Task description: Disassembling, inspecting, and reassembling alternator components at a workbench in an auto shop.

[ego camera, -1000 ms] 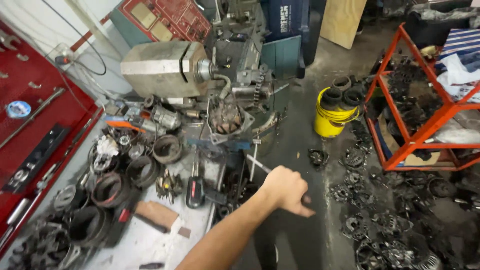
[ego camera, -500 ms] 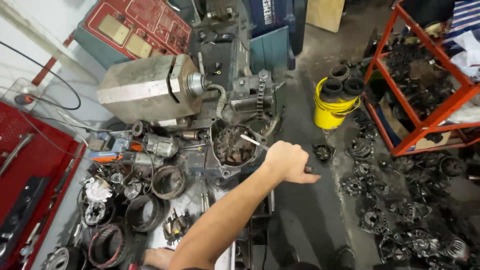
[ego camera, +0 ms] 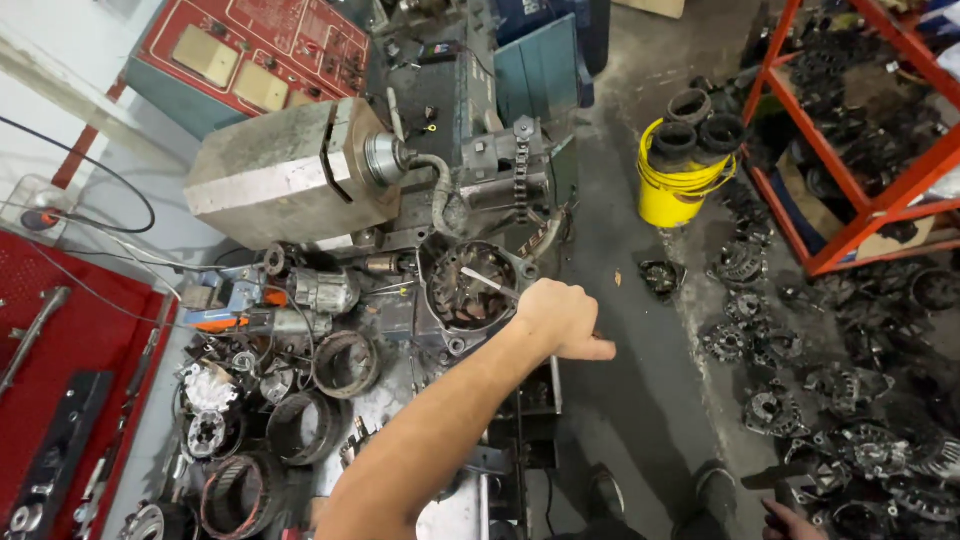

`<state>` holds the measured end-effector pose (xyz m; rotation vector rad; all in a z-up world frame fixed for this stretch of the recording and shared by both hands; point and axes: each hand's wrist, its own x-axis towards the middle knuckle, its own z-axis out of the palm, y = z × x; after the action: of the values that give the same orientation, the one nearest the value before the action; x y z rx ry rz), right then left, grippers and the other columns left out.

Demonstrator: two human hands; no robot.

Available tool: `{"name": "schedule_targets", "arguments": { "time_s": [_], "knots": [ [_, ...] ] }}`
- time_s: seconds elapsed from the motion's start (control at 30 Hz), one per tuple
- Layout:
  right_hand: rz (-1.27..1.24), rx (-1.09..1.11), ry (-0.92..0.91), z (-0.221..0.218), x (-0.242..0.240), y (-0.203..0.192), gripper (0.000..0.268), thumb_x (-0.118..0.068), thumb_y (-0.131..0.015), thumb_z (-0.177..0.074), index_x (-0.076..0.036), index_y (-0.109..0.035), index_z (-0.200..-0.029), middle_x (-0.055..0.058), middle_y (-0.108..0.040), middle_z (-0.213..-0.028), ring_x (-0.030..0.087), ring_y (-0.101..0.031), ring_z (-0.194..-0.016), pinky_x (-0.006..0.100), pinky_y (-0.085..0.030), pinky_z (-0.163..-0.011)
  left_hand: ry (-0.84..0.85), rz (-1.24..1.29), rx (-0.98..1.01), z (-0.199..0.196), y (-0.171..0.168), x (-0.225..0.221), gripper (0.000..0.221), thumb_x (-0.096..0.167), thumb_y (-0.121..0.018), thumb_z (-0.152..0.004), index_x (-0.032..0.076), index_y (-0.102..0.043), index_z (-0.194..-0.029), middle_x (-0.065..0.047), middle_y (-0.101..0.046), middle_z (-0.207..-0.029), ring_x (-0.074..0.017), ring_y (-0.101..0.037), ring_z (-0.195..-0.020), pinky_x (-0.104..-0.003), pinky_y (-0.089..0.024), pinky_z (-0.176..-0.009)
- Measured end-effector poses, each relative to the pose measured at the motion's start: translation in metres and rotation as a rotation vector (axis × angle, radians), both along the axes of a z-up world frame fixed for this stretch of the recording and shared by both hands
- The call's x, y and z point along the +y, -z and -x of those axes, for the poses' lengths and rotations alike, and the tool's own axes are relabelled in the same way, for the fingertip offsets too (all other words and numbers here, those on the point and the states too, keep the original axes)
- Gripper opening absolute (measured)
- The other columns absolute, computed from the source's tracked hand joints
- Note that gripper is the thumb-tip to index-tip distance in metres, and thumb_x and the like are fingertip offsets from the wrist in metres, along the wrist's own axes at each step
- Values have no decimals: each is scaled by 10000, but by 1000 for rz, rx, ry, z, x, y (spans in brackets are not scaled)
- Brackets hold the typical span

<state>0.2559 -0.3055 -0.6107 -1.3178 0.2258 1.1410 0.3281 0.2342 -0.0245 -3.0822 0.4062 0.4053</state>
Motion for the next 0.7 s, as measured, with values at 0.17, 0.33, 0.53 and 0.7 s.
{"name": "schedule_targets", "arguments": {
  "time_s": [0.17,0.33,0.53,0.7],
  "knots": [
    [200,557,321,11,62,19,494,-526,-704,-924,-105,-584,-694,108,-540,-589,282,-521,-495,439,-430,-474,67,-68,55,0,13,12,645,706,-639,-713,91,-808,-818,-151,-760,-857,-344,-746,-811,-450,-590,-725],
    [478,333,351,34,154,-105,598,-604,-600,-936,-50,-510,-729,155,-475,-573,330,-461,-480,438,-342,-471,158,-97,85,11,2,20,506,586,-722,-687,101,-801,-811,-140,-762,-860,-338,-741,-821,-451,-586,-729],
    [187,284,696,36,257,-285,403,-499,-602,-983,-139,-499,-833,34,-445,-635,189,-396,-465,360,-326,-448,262,-117,54,18,9,22,229,304,-790,-673,106,-792,-787,-129,-753,-858,-332,-744,-840,-455,-590,-728],
    [-46,204,655,43,304,-357,301,-453,-560,-985,-175,-479,-902,-6,-388,-662,116,-329,-445,308,-293,-424,294,-135,87,27,-3,26,252,341,-828,-702,105,-787,-779,-131,-752,-839,-344,-739,-835,-459,-585,-736]
  ]
}}
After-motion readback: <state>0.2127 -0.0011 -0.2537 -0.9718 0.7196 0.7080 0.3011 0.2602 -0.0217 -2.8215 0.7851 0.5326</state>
